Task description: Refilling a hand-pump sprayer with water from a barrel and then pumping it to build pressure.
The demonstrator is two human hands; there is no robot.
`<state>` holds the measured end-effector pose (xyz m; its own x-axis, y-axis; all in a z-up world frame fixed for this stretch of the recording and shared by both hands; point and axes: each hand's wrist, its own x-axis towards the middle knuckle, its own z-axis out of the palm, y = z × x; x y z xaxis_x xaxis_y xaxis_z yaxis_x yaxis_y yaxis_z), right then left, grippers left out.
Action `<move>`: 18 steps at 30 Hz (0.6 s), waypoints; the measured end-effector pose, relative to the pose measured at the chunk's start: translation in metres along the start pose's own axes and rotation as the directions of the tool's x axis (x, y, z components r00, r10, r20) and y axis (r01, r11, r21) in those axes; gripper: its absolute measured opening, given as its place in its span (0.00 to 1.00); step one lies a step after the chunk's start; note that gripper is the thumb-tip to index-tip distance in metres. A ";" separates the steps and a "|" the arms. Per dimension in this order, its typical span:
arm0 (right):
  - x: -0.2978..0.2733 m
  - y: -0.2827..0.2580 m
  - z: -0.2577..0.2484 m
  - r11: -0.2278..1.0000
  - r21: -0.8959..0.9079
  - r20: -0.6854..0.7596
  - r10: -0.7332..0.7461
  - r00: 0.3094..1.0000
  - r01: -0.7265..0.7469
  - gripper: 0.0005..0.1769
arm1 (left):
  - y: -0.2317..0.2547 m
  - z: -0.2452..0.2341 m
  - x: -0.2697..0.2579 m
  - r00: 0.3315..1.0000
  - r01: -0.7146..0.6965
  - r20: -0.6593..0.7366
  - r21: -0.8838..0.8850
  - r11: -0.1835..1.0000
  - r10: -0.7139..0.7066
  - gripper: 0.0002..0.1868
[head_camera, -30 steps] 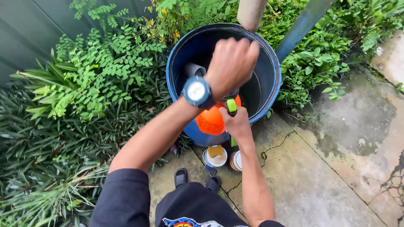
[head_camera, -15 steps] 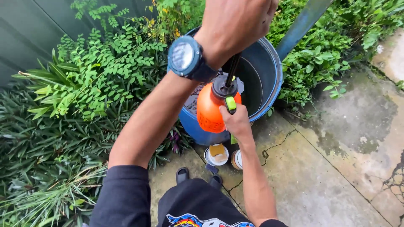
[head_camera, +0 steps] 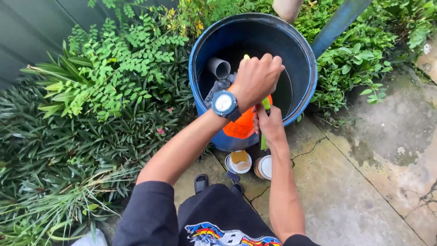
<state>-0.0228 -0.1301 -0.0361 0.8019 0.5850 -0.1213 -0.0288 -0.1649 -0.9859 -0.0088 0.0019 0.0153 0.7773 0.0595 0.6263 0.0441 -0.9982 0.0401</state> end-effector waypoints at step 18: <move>-0.011 0.040 -0.012 0.966 0.241 0.095 -0.121 0.988 0.095 0.29 | 0.014 -0.040 -0.018 0.999 0.045 0.009 -0.224 0.973 -0.044 0.24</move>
<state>-0.0257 -0.1526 -0.0730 0.7391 0.6735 -0.0117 -0.0954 0.0875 -0.9916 -0.0475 -0.0126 0.0354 0.7803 0.1037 0.6167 -0.0627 -0.9682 0.2422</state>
